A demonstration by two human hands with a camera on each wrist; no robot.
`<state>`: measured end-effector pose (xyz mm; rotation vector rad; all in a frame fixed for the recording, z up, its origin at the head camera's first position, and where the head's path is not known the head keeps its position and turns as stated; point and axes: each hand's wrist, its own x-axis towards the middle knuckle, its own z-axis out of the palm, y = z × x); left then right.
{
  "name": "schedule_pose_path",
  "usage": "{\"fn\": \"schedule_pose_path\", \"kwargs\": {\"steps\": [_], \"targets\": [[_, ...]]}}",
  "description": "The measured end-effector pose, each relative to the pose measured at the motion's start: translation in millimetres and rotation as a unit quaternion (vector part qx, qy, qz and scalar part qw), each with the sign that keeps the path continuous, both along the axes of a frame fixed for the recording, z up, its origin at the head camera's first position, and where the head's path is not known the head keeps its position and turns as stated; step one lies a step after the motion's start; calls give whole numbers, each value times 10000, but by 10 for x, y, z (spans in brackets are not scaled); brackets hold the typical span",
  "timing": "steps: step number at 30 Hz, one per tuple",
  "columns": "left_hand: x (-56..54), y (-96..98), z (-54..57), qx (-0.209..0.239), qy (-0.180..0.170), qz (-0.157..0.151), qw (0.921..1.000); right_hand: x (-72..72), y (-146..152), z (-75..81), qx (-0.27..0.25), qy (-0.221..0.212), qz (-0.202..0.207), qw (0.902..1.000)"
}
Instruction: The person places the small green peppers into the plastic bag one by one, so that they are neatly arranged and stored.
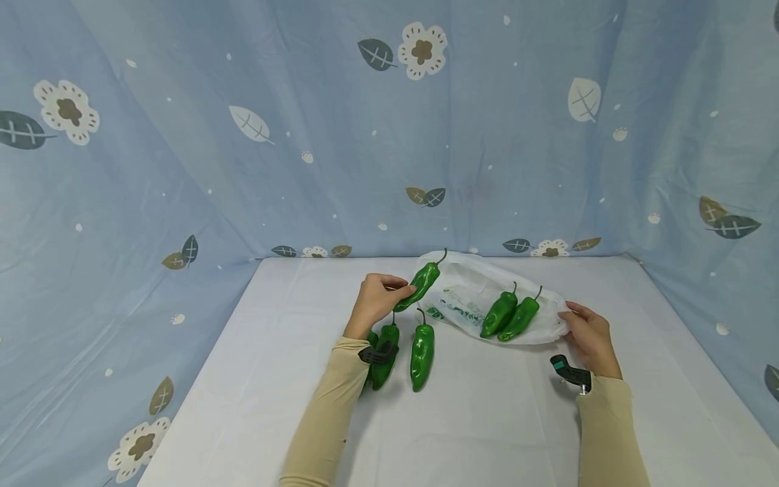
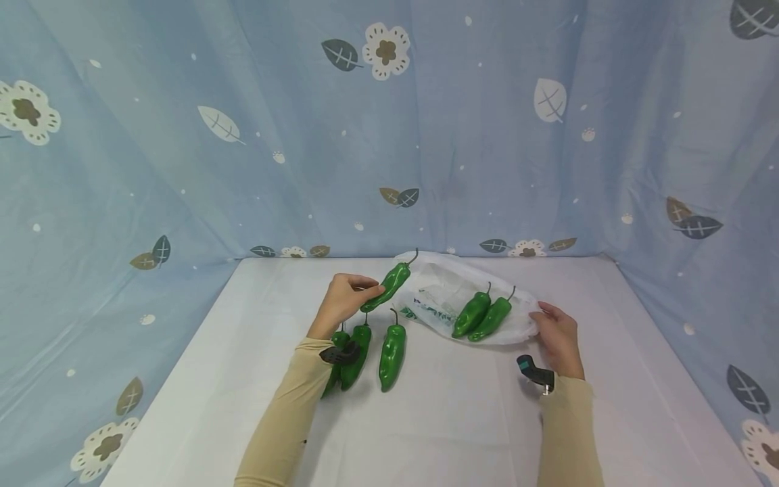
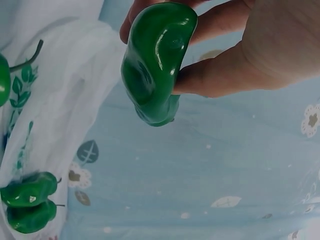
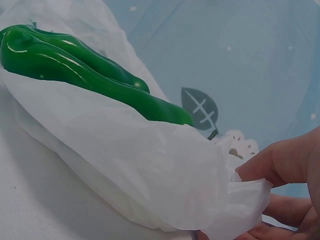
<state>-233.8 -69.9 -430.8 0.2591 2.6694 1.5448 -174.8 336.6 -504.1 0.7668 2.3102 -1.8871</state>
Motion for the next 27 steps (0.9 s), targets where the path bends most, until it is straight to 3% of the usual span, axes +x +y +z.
{"fn": "schedule_pose_path", "kwargs": {"steps": [18,27], "targets": [[3,240,4,46,258,-153,9995,-5,-4,11,75,-45,-62,9999],[-2,352,-6,157,210,-204,9994,-10,9,-16,68,-89,-75,9999]]}}
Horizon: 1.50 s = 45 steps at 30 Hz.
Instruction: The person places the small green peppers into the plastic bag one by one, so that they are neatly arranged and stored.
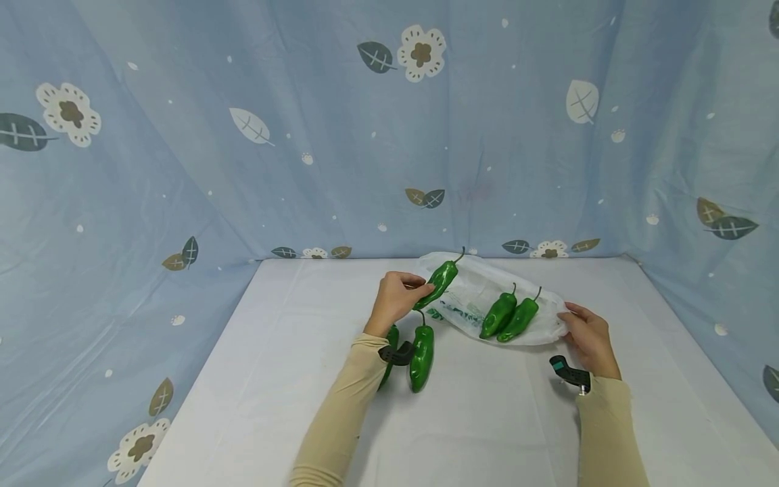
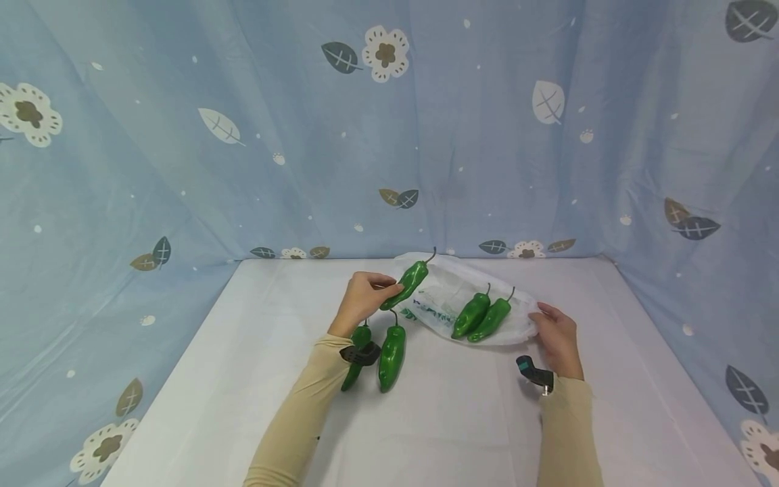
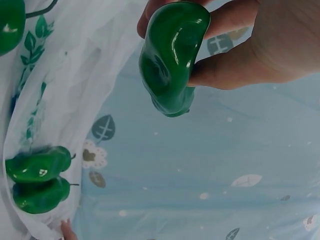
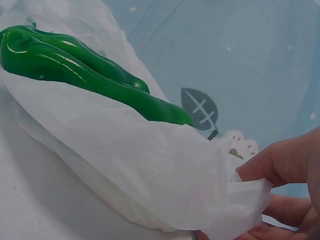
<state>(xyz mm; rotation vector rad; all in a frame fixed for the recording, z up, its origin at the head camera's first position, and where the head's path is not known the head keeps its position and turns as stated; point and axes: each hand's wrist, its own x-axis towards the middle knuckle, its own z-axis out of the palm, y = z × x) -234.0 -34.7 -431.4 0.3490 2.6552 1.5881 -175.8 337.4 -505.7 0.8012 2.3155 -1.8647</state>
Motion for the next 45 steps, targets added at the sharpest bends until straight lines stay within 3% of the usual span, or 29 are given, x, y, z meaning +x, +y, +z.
{"fn": "schedule_pose_path", "kwargs": {"steps": [13,36,45], "targets": [[-2,161,-46,92,78,-109,9999,5,1,-2,9,39,33,10000],[39,451,-117,-123,27,20,9999,22,-27,14,-74,32,50,10000],[26,556,-193,-190,80,14,9998,20,-29,14,-5,3,-31,10000]]}}
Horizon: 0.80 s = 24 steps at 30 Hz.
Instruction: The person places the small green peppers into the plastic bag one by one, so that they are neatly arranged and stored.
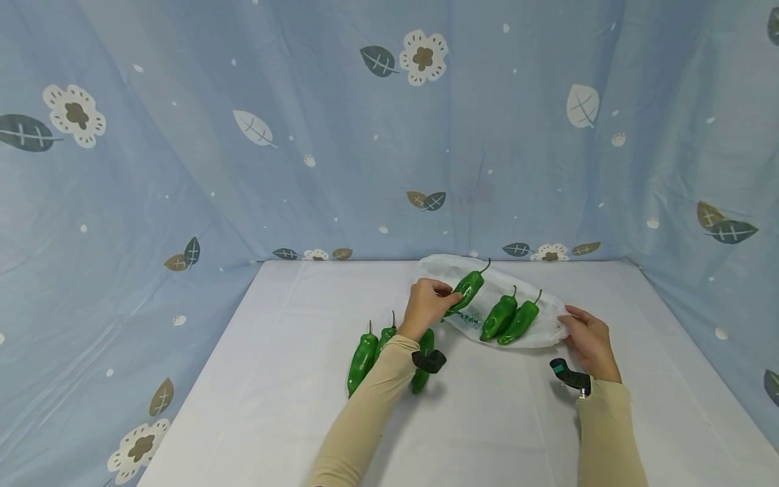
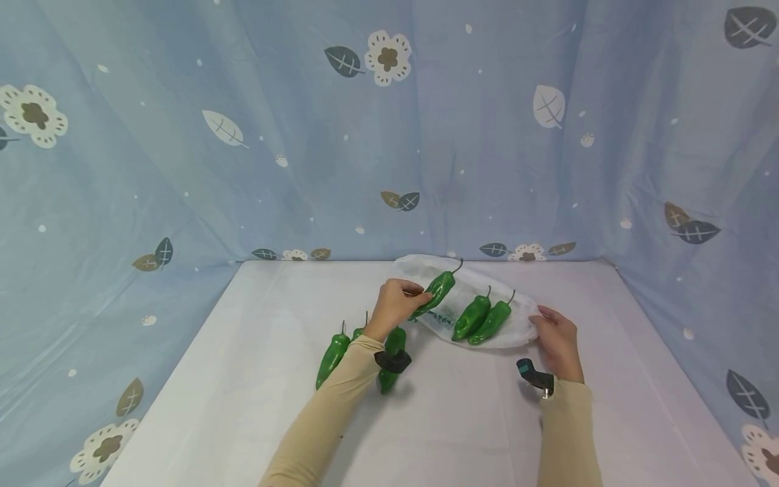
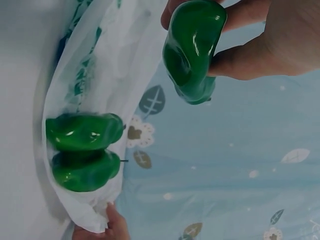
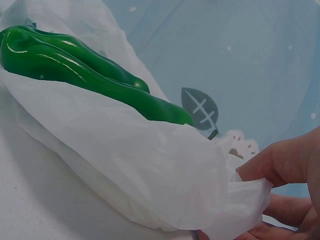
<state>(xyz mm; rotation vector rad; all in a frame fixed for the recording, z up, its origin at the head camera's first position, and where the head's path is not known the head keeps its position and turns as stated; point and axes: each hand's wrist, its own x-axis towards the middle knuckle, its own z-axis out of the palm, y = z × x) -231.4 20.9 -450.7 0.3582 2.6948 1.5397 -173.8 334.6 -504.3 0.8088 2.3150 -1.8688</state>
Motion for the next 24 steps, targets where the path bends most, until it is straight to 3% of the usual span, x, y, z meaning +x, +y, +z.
{"fn": "schedule_pose_path", "kwargs": {"steps": [24], "targets": [[-40,197,-157,-158,177,-2,9997,-9,10,-16,31,-6,2,10000]]}}
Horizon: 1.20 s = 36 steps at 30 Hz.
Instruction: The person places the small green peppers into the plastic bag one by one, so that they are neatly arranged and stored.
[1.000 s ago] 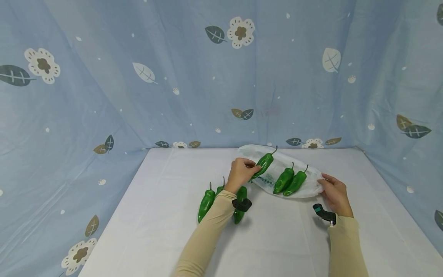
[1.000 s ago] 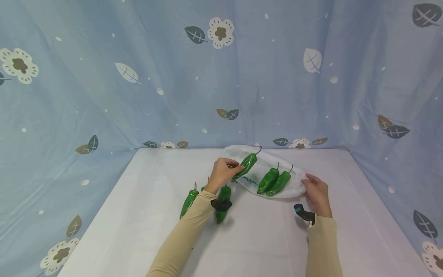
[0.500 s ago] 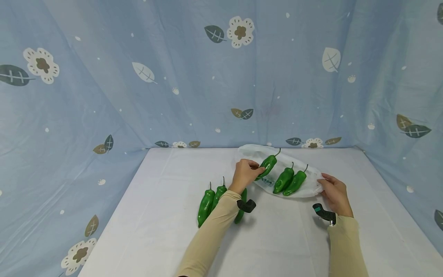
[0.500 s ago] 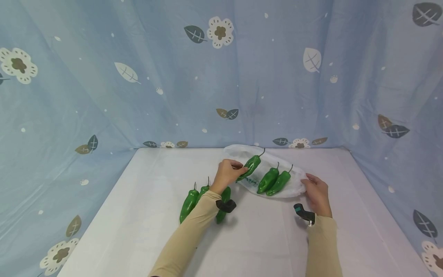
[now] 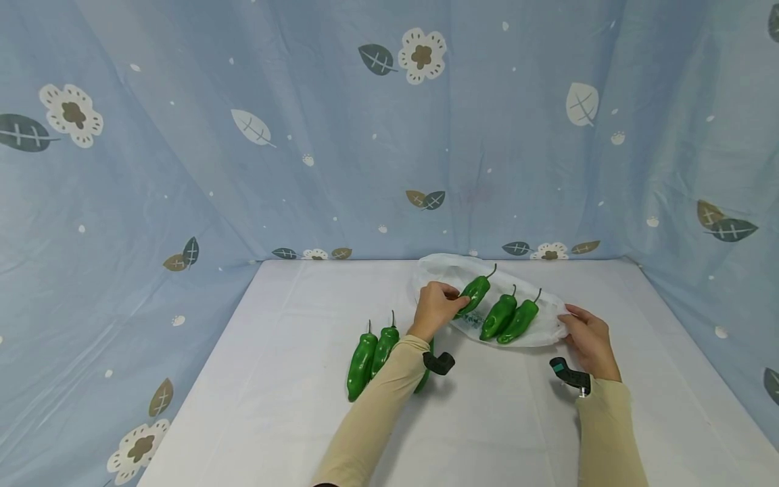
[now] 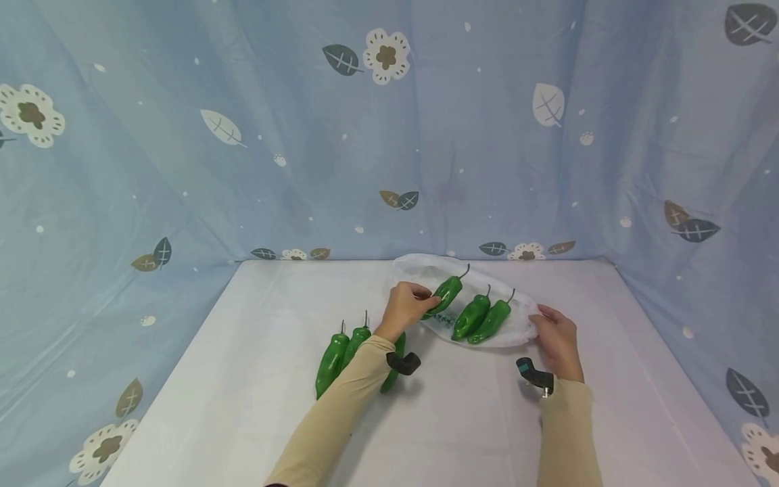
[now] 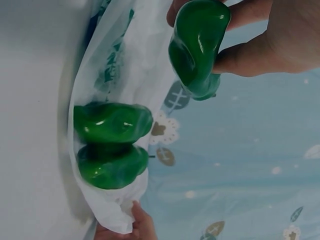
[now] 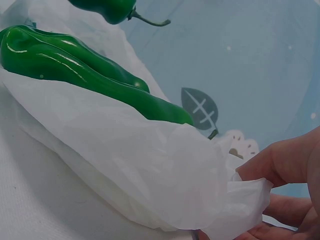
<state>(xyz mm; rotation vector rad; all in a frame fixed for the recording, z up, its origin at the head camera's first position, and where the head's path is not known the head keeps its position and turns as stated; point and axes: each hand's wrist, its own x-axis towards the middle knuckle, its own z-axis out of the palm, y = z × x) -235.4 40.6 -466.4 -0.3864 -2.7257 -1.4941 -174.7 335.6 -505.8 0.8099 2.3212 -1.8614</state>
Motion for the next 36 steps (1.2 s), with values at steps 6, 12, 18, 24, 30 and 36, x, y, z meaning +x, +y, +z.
{"fn": "schedule_pose_path", "kwargs": {"steps": [6,12,18,24,30,36], "targets": [[-3,40,-34,-95,30,-15,9999,-1,-2,-1,0,7,-34,10000],[-26,82,-75,-185,113,-77,9997,-2,5,-5,-90,47,22,9999],[-17,118,-93,-245,52,-104,9996,-7,20,-17,-115,55,72,9999],[-23,156,-127,-268,12,-64,9996,-8,26,-28,-106,71,44,9999],[-14,168,-140,-252,94,-138,9995,4,24,-18,-114,118,107,9998],[-6,196,-153,-314,103,-151,9993,-5,21,-14,-86,106,54,9999]]}}
